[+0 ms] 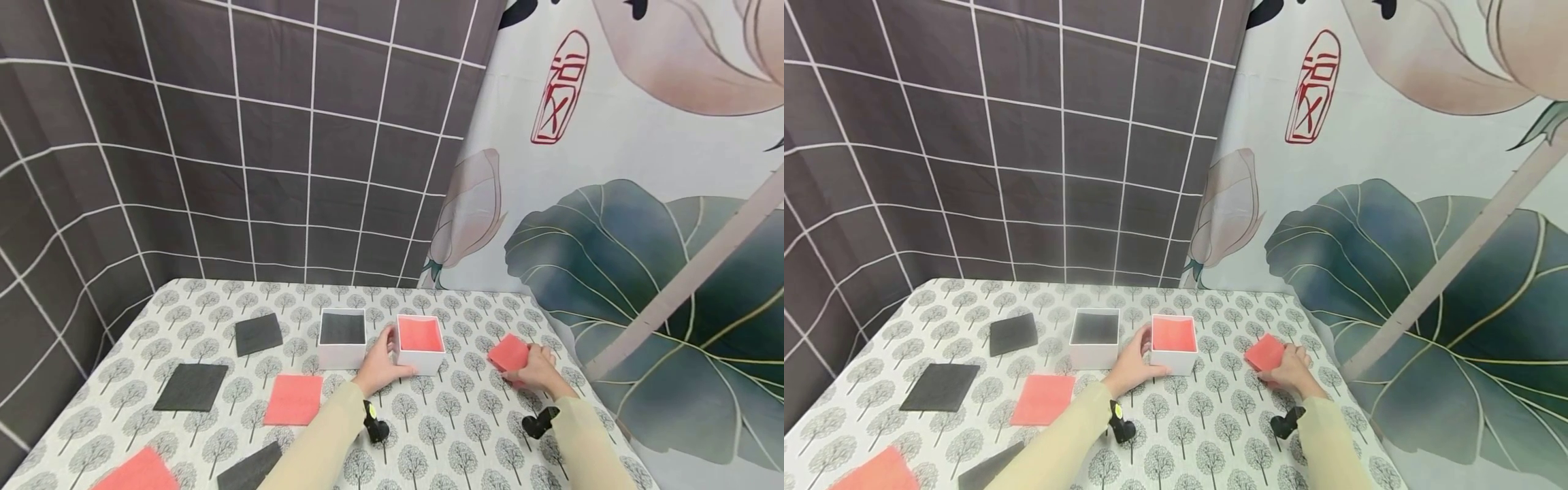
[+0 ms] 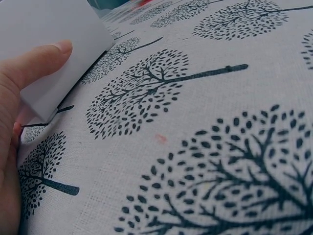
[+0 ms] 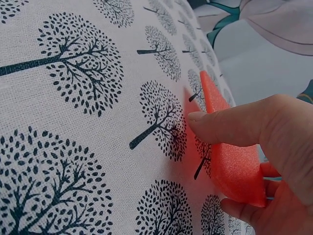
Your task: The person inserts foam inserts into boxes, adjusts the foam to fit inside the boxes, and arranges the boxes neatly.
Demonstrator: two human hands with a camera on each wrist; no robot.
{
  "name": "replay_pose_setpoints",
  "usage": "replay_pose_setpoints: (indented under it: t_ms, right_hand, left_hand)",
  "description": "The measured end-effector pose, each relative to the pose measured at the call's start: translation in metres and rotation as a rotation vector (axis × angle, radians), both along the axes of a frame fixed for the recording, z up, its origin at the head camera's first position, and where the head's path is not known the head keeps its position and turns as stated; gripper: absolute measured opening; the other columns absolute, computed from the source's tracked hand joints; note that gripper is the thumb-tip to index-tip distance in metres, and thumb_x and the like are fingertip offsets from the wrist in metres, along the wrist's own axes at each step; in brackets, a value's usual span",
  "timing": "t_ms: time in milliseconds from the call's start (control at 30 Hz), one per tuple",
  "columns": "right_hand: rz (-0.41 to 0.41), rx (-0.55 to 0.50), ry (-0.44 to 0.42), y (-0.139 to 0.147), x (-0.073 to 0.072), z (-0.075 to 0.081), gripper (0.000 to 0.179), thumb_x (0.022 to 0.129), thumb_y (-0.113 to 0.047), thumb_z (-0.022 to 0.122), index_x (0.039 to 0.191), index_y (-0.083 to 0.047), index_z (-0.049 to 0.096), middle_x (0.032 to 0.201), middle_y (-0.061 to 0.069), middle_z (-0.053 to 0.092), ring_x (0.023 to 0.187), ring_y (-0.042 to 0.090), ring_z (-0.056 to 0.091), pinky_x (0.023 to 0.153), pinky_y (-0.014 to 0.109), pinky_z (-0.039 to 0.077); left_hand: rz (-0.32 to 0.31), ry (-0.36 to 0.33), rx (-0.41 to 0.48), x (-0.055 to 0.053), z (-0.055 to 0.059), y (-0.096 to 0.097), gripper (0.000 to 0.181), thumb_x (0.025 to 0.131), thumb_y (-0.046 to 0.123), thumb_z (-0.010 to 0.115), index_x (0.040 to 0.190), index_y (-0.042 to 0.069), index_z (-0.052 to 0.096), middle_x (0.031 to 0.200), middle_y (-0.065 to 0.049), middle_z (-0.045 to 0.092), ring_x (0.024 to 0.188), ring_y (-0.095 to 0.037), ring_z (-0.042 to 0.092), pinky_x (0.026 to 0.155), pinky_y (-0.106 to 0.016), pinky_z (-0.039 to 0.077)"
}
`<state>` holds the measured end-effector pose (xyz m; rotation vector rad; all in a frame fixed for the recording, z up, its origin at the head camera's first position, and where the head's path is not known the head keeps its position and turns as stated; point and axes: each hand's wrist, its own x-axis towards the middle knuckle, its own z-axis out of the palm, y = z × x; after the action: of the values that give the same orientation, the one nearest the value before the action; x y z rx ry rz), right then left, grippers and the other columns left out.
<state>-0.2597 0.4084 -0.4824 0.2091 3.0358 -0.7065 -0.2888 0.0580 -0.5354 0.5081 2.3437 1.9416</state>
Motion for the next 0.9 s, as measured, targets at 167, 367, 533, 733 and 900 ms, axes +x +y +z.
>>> replay_pose_setpoints:
  t_ms: [167, 367, 533, 733, 900]
  right_hand:
    - [0.016, -0.014, 0.009, -0.003, 0.002, 0.003, 0.096, 0.061, -0.026, 0.083, 0.126, 0.02, 0.028, 0.107, 0.033, 0.034, 0.099, 0.043, 0.031, 0.079, 0.055, 0.038]
    - [0.034, -0.008, 0.009, -0.006, 0.003, 0.009, 0.099, 0.062, -0.031, 0.084, 0.128, 0.018, 0.028, 0.11, 0.032, 0.035, 0.1, 0.043, 0.034, 0.08, 0.057, 0.04]
    - [0.055, -0.007, 0.023, -0.011, 0.002, 0.014, 0.099, 0.062, -0.034, 0.084, 0.129, 0.016, 0.031, 0.112, 0.031, 0.037, 0.103, 0.042, 0.035, 0.081, 0.058, 0.041]
    - [0.076, 0.013, 0.035, -0.017, 0.001, 0.017, 0.098, 0.063, -0.032, 0.084, 0.13, 0.016, 0.032, 0.113, 0.032, 0.039, 0.103, 0.042, 0.037, 0.083, 0.058, 0.04]
    - [0.097, 0.001, 0.042, -0.021, 0.001, 0.02, 0.098, 0.062, -0.031, 0.085, 0.131, 0.015, 0.032, 0.114, 0.03, 0.04, 0.102, 0.041, 0.04, 0.082, 0.058, 0.042]
  left_hand:
    - [-0.001, 0.008, -0.005, 0.002, 0.003, 0.0, 0.111, 0.06, 0.027, 0.087, 0.146, 0.005, 0.021, 0.138, -0.015, 0.039, 0.126, -0.031, 0.04, 0.105, -0.039, 0.034]
    - [0.002, 0.002, -0.002, -0.001, -0.001, 0.0, 0.113, 0.058, 0.029, 0.088, 0.146, 0.008, 0.021, 0.139, -0.012, 0.04, 0.126, -0.03, 0.041, 0.105, -0.039, 0.034]
    - [0.002, 0.0, 0.004, -0.002, -0.002, 0.0, 0.113, 0.057, 0.029, 0.088, 0.146, 0.01, 0.021, 0.138, -0.011, 0.04, 0.126, -0.031, 0.041, 0.104, -0.041, 0.034]
    - [0.0, 0.006, 0.001, -0.001, 0.0, 0.0, 0.113, 0.059, 0.028, 0.088, 0.146, 0.006, 0.02, 0.139, -0.014, 0.039, 0.127, -0.032, 0.04, 0.105, -0.041, 0.033]
    - [-0.003, 0.0, 0.005, -0.002, -0.003, 0.0, 0.114, 0.058, 0.031, 0.088, 0.146, 0.008, 0.02, 0.14, -0.013, 0.039, 0.127, -0.032, 0.04, 0.105, -0.042, 0.033]
